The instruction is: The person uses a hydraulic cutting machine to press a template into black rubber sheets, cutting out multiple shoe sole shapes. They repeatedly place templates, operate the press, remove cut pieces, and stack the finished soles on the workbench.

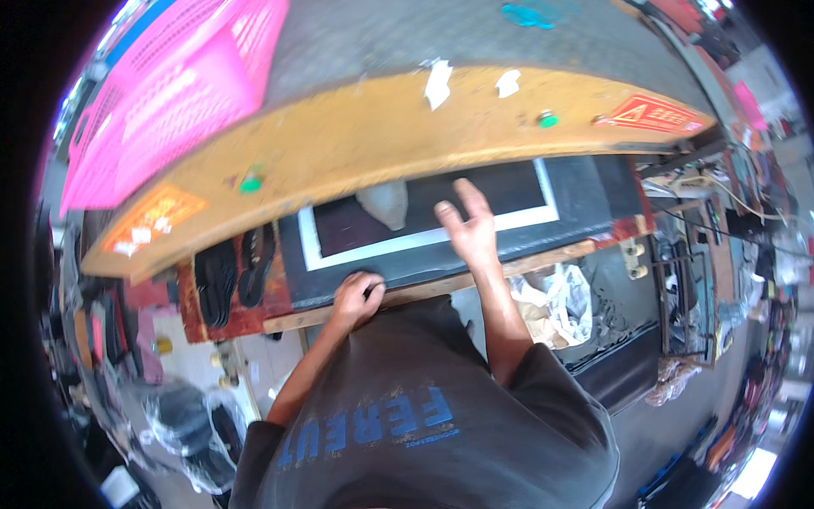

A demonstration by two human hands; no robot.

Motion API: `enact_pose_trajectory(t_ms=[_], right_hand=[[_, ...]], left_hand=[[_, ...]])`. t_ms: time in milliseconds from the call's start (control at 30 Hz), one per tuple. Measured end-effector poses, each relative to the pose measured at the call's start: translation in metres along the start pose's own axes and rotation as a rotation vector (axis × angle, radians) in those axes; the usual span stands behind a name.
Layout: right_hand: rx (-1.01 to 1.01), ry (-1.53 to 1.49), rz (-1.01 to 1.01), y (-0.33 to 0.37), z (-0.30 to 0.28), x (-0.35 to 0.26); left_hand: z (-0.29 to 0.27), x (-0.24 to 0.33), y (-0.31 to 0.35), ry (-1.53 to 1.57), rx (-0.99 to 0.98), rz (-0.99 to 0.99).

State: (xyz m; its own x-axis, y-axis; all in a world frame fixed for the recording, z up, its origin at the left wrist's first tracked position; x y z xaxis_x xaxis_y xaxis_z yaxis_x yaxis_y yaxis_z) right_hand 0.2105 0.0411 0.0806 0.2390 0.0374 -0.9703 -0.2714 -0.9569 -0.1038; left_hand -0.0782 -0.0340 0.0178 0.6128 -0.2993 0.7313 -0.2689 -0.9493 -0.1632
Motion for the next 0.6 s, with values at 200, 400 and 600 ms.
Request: enact_pose_trajectory(t_ms=[200,400,600], right_hand=[[0.37,-0.058,-0.291,-0.089,-0.104,-0.017],[0.283,-0.008,-0.13,-0.073,-0.077,0.019],[-0.265,0.523,-0.262,-0.034,-0.006,0.062]], left_hand=[[0.001,-0.018,-0.056,-0.202,0.161,-0.022],[-0.007,-0.029,-0.101,-0.228,0.23,-0.001],[-0.006,-0.03,-0.102,-0.227,0.261,-0.007]])
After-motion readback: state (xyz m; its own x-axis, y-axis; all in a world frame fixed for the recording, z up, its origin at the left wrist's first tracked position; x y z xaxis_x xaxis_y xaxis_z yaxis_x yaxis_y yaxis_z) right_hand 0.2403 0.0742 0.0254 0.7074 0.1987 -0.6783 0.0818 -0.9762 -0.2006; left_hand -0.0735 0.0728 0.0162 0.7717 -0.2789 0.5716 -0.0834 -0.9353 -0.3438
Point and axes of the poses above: each hand's wrist, its own y-axis away from the middle knuckle, its own z-axis out of the palm, x = y × z, the point moved 3 cm from there along -y, towards the middle knuckle, and after that the axes turned 7 degrees about -y, right-handed, at the moved point
